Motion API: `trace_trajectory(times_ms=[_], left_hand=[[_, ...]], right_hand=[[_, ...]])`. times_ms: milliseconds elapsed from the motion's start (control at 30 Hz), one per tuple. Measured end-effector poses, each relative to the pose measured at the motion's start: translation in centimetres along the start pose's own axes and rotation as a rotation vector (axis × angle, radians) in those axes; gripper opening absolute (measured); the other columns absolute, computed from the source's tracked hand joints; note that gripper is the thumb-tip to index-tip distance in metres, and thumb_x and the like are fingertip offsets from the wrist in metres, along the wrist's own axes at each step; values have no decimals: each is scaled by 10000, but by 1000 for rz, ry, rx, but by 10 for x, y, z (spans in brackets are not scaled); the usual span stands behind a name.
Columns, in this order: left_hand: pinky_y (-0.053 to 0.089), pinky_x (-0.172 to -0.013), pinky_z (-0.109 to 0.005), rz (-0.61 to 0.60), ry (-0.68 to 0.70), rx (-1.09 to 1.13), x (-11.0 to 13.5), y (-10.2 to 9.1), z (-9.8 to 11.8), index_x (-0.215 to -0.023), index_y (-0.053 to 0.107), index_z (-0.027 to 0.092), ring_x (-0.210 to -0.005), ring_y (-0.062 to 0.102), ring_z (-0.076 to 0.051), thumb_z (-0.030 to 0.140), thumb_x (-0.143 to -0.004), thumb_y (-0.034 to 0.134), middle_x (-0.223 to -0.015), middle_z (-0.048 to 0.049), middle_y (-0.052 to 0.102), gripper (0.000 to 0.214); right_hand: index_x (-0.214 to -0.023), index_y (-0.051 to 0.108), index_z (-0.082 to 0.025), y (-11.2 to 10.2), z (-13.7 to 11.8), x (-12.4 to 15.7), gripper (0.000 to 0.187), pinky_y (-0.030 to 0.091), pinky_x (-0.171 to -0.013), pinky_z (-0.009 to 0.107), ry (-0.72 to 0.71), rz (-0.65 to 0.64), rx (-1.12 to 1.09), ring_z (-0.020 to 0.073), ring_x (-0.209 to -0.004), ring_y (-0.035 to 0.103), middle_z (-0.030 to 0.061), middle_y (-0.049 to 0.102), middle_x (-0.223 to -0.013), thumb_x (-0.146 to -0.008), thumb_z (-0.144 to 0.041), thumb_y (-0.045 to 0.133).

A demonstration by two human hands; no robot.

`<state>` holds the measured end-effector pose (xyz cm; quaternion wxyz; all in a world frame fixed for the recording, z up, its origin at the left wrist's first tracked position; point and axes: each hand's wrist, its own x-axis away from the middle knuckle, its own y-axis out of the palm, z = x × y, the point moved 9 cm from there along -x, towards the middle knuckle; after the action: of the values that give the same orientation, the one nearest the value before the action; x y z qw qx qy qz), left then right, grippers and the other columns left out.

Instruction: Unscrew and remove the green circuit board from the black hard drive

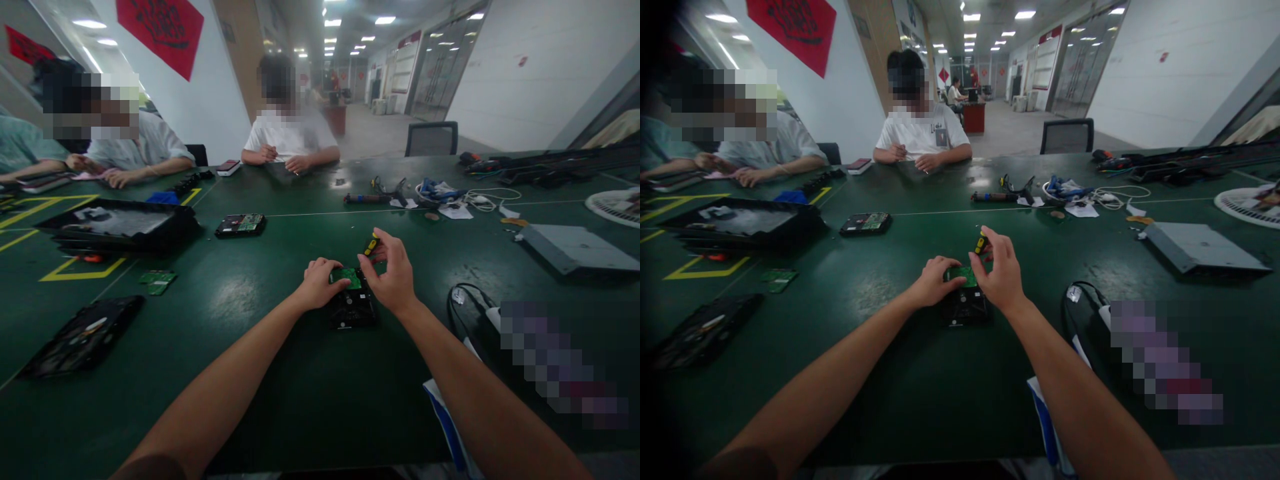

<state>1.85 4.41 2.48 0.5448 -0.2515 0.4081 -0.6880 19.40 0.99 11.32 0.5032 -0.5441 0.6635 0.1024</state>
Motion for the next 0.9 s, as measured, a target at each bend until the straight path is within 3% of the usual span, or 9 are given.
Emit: trace_trajectory(times_ms=[133,300,467,633,800,900], left_hand=[[434,-1043,-492,2,2,2,1,-1,1,-1319,623,258,-1214,522,-332,547,-909,649,-1272,-115,595,502],[436,-1042,-490,4,7,2,1,-1,1,-1311,628,251,-1210,523,-331,548,-908,649,-1268,-116,595,500],[434,-1045,-494,15,7,-5,1,-1,1,-1304,631,261,-1207,525,-328,543,-912,648,-1269,-113,599,483],[435,-1042,-494,10,1,-1,1,-1,1,-1308,629,256,-1210,529,-333,544,-903,658,-1273,-116,598,498],[432,-1043,-495,6,2,6,2,-3,3,-1310,630,253,-1213,527,-335,542,-910,652,-1270,-119,597,494],[429,-1048,-492,7,0,4,2,-3,3,-1312,628,257,-1214,526,-331,536,-910,654,-1273,-116,596,491]], right_hand=[[-1556,339,-307,3,1,1,647,648,-848,477,1,-29,-25,244,-946,694,126,583,-1348,-962,-250,588],[-1511,405,-304,-1,1,0,637,649,-800,485,-2,11,35,243,-902,668,111,599,-1267,-929,-298,662],[-1568,333,-307,3,-1,0,635,632,-892,521,-15,-36,7,263,-983,681,124,601,-1316,-979,-252,561],[-1542,379,-312,-1,2,1,655,654,-793,498,6,18,41,256,-921,671,120,601,-1288,-943,-306,645],[-1586,316,-331,2,-1,1,681,637,-868,509,-16,-23,22,256,-958,676,118,596,-1338,-968,-254,591],[-1577,334,-318,1,-2,0,667,648,-825,466,-11,-17,13,244,-946,671,119,591,-1318,-967,-246,593]])
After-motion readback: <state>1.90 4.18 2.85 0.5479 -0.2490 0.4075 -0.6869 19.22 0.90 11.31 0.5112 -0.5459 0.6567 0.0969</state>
